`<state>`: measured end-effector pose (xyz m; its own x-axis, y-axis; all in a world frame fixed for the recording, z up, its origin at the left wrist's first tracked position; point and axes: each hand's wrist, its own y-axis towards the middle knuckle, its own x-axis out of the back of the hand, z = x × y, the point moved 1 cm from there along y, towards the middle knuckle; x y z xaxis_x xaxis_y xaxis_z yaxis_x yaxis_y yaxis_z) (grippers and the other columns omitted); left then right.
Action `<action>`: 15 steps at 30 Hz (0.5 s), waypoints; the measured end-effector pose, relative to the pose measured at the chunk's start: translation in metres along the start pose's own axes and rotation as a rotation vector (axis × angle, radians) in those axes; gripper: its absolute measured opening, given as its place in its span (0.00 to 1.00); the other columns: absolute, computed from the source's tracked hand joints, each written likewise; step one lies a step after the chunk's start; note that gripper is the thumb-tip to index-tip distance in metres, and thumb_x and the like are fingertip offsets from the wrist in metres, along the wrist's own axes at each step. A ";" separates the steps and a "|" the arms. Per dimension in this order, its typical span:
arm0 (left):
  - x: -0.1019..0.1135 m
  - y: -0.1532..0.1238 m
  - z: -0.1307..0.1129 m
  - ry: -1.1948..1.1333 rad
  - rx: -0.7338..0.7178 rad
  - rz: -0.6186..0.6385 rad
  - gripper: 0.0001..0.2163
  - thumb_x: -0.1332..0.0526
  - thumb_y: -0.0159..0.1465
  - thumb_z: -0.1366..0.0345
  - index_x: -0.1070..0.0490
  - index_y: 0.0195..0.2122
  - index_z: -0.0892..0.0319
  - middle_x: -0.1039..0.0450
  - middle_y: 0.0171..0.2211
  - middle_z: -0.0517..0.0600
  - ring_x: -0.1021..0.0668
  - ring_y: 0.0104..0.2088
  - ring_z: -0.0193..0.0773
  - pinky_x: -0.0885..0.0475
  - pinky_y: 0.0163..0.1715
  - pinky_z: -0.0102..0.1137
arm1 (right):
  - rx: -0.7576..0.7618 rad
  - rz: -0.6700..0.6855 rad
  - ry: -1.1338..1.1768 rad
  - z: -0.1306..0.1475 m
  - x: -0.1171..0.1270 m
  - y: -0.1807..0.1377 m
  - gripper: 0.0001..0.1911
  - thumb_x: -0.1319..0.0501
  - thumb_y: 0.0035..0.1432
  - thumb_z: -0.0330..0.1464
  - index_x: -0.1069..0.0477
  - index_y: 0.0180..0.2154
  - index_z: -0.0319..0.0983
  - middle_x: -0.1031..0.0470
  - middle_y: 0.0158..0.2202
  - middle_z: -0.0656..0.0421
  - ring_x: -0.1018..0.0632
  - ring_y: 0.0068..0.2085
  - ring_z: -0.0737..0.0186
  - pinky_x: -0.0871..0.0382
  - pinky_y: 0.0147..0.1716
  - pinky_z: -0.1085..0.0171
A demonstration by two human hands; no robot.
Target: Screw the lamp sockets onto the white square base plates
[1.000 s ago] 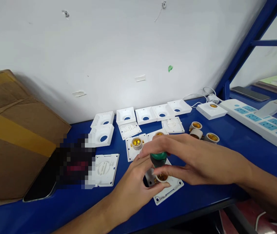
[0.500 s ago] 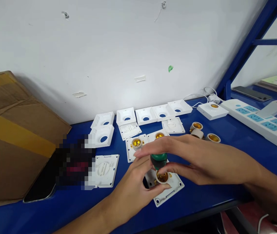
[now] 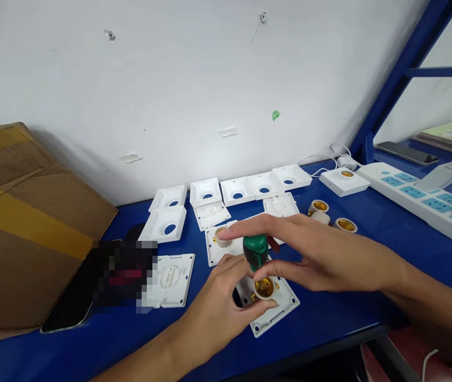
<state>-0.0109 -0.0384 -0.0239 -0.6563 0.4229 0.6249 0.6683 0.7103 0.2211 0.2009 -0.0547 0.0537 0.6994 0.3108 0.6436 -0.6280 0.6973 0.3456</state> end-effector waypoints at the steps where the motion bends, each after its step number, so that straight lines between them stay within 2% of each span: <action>1: 0.000 0.000 0.000 0.003 0.003 -0.006 0.15 0.21 0.57 0.66 0.23 0.41 0.52 0.18 0.40 0.45 0.19 0.42 0.45 0.24 0.51 0.39 | 0.010 0.001 0.012 -0.001 0.001 0.000 0.31 0.39 0.70 0.27 0.41 0.70 0.50 0.24 0.62 0.53 0.18 0.51 0.54 0.21 0.48 0.56; 6: -0.001 -0.002 0.002 0.023 0.021 -0.024 0.15 0.21 0.57 0.64 0.23 0.41 0.53 0.19 0.41 0.47 0.19 0.44 0.47 0.23 0.49 0.39 | 0.022 0.047 0.002 0.001 0.006 -0.003 0.31 0.38 0.70 0.26 0.40 0.70 0.48 0.27 0.65 0.55 0.23 0.62 0.56 0.25 0.56 0.58; 10: 0.000 -0.002 0.003 0.011 0.017 -0.008 0.14 0.22 0.59 0.62 0.22 0.43 0.52 0.18 0.43 0.49 0.19 0.44 0.48 0.24 0.54 0.43 | 0.010 0.076 0.012 0.002 0.007 -0.005 0.32 0.40 0.69 0.23 0.40 0.69 0.49 0.26 0.65 0.56 0.22 0.60 0.56 0.25 0.55 0.58; 15: 0.001 0.001 0.000 0.004 0.004 -0.002 0.13 0.22 0.59 0.62 0.22 0.42 0.52 0.18 0.44 0.49 0.18 0.48 0.50 0.23 0.54 0.44 | 0.012 0.054 -0.029 0.002 0.002 -0.004 0.30 0.42 0.69 0.22 0.39 0.67 0.48 0.24 0.63 0.56 0.21 0.58 0.55 0.25 0.53 0.57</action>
<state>-0.0111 -0.0378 -0.0229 -0.6564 0.4193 0.6271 0.6653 0.7137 0.2192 0.2038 -0.0578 0.0549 0.6544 0.3291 0.6808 -0.6687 0.6722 0.3179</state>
